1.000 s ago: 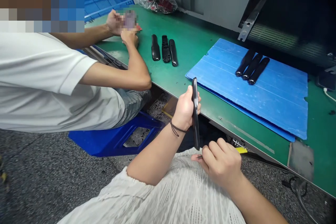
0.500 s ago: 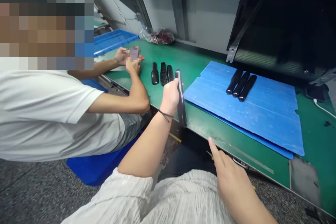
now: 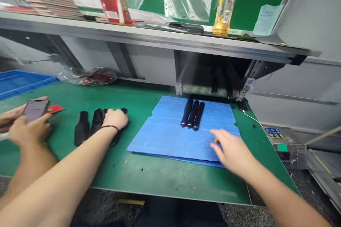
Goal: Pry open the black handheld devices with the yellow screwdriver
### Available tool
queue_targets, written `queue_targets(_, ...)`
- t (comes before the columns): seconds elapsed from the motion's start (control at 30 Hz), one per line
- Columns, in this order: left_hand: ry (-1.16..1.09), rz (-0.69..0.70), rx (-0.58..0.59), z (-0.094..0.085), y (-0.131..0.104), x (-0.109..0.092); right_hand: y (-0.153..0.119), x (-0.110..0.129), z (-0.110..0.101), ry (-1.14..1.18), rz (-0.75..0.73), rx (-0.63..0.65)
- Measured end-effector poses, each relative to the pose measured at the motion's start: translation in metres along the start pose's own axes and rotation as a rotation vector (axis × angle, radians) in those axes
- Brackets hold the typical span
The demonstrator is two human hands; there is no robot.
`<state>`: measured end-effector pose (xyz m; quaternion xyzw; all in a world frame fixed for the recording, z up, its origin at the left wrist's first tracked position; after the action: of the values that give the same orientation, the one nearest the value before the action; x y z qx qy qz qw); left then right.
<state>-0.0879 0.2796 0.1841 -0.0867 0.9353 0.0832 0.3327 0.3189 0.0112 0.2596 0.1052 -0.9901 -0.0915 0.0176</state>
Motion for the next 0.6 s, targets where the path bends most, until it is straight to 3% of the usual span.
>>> queue_targets(0.1,0.147,0.066,-0.132,-0.009,0.012,0.016,0.073,-0.055,-0.013,-0.111,0.182,-0.14)
queue_targets(0.17,0.243,0.139,-0.269,-0.02,0.015,0.015,0.118,-0.082,-0.013,-0.163,0.239,-0.21)
queue_targets(0.23,0.291,0.173,-0.376,-0.028,0.015,0.004,0.154,-0.1,-0.009,-0.194,0.237,-0.247)
queue_targets(0.33,0.206,0.151,-0.398,-0.029,0.006,-0.025,0.186,-0.112,-0.008,-0.204,0.179,-0.298)
queue_targets(0.4,0.171,0.214,-0.368,-0.024,-0.015,-0.053,0.193,-0.107,-0.015,-0.197,0.114,-0.352)
queue_targets(0.47,0.069,0.363,-0.292,-0.021,-0.051,-0.082,0.185,-0.091,-0.03,-0.186,0.036,-0.431)
queue_targets(0.6,-0.2,0.664,-0.034,-0.026,-0.149,-0.134,0.127,-0.035,-0.08,-0.114,-0.11,-0.641)
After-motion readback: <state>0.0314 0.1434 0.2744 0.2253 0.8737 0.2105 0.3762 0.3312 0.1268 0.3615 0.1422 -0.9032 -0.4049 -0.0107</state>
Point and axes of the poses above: each hand's wrist, its own y-axis towards the middle knuckle, its own z-axis out of the palm, x = y × z, the point moved 5 cm from there along y, towards the middle knuckle, and after that the axes turned 5 degrees about -z, right-handed, at the moved point
